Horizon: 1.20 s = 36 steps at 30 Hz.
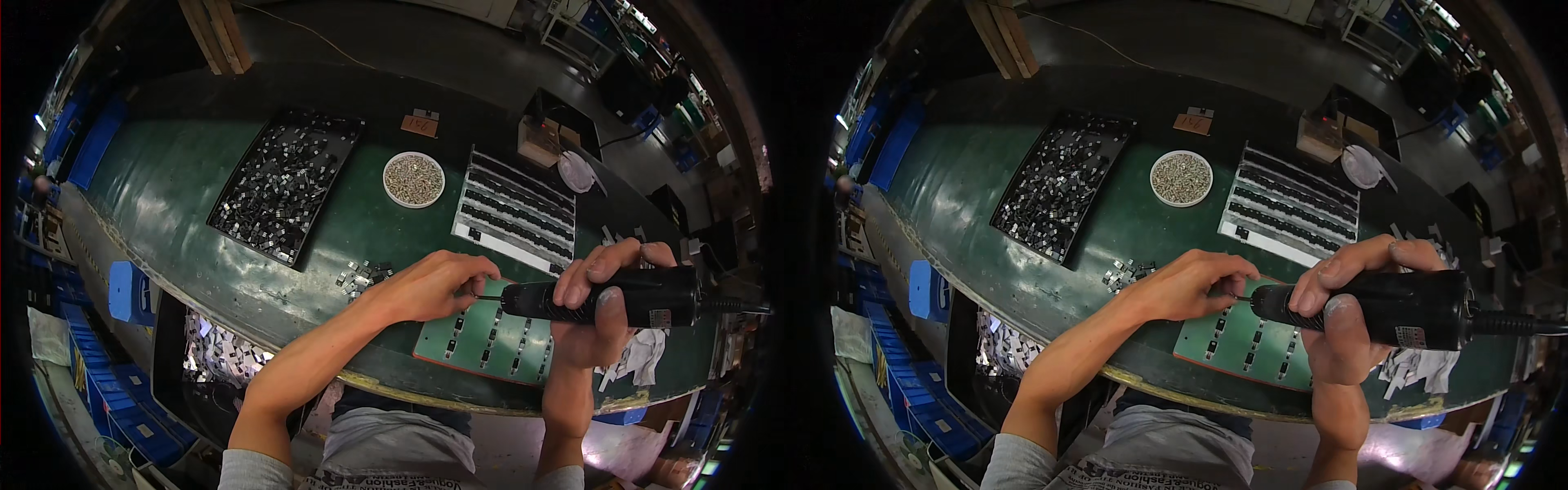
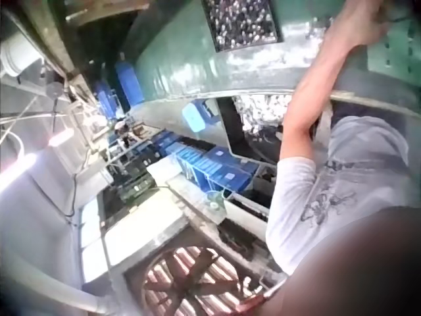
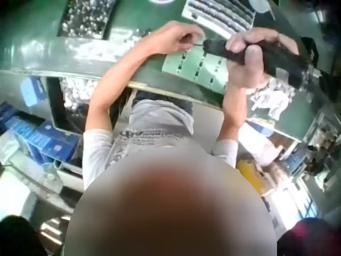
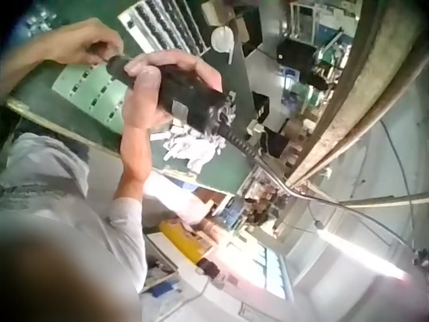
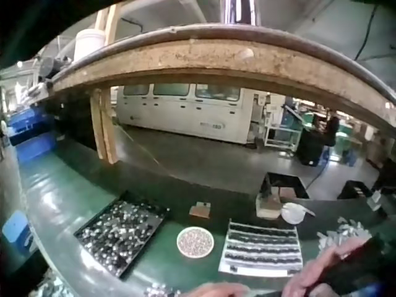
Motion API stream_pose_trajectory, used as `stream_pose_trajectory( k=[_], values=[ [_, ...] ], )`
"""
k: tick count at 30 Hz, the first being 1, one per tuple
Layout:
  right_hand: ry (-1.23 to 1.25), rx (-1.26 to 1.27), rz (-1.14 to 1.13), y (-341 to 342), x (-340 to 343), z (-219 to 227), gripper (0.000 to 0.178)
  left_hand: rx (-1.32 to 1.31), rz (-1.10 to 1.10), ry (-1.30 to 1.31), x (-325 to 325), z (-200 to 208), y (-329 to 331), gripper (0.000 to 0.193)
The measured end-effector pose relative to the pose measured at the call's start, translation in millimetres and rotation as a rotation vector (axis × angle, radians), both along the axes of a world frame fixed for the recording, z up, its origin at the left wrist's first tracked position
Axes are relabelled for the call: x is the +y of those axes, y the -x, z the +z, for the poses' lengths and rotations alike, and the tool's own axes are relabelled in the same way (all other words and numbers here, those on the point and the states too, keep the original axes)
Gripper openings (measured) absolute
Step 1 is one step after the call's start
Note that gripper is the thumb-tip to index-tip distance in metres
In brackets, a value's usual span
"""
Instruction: The person assembles electronic components onto a printed circuit board by hand, securing them with screws using an electric screwdriver.
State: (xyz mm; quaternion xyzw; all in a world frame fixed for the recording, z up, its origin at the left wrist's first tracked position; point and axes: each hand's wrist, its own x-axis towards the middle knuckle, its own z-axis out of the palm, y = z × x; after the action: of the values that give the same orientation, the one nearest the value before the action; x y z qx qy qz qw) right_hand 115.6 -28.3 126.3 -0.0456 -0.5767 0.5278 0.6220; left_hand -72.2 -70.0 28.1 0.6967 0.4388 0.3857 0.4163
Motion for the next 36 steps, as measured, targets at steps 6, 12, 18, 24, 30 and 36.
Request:
stream_pose_trajectory(
  k=[6,12,18,24,30,36],
  values=[
    [0.002,0.004,-0.014,-1.1,1.0,-0.1,0.057,-0.023,-0.008,0.005,1.8,-1.1,0.7,0.042],
    [0.097,-0.097,-0.240,-4.1,8.7,3.7,0.056,-0.100,0.079,0.015,3.2,-3.5,1.8,0.036],
    [0.160,-0.088,-0.244,-9.1,30.8,-5.7,0.050,-0.019,0.123,-0.076,4.4,-6.1,-2.2,0.039],
    [0.148,-0.150,-0.261,-5.4,30.0,-9.6,0.050,-0.085,0.097,-0.088,3.3,-6.4,-9.7,0.044],
    [0.128,-0.222,-0.219,-1.0,27.3,-12.9,0.043,-0.054,0.102,-0.080,1.0,-5.7,-20.1,0.039],
    [0.111,-0.255,-0.202,-1.6,27.3,-14.8,0.045,0.028,0.103,-0.153,-0.1,-6.4,-25.0,0.044]
  ],
)
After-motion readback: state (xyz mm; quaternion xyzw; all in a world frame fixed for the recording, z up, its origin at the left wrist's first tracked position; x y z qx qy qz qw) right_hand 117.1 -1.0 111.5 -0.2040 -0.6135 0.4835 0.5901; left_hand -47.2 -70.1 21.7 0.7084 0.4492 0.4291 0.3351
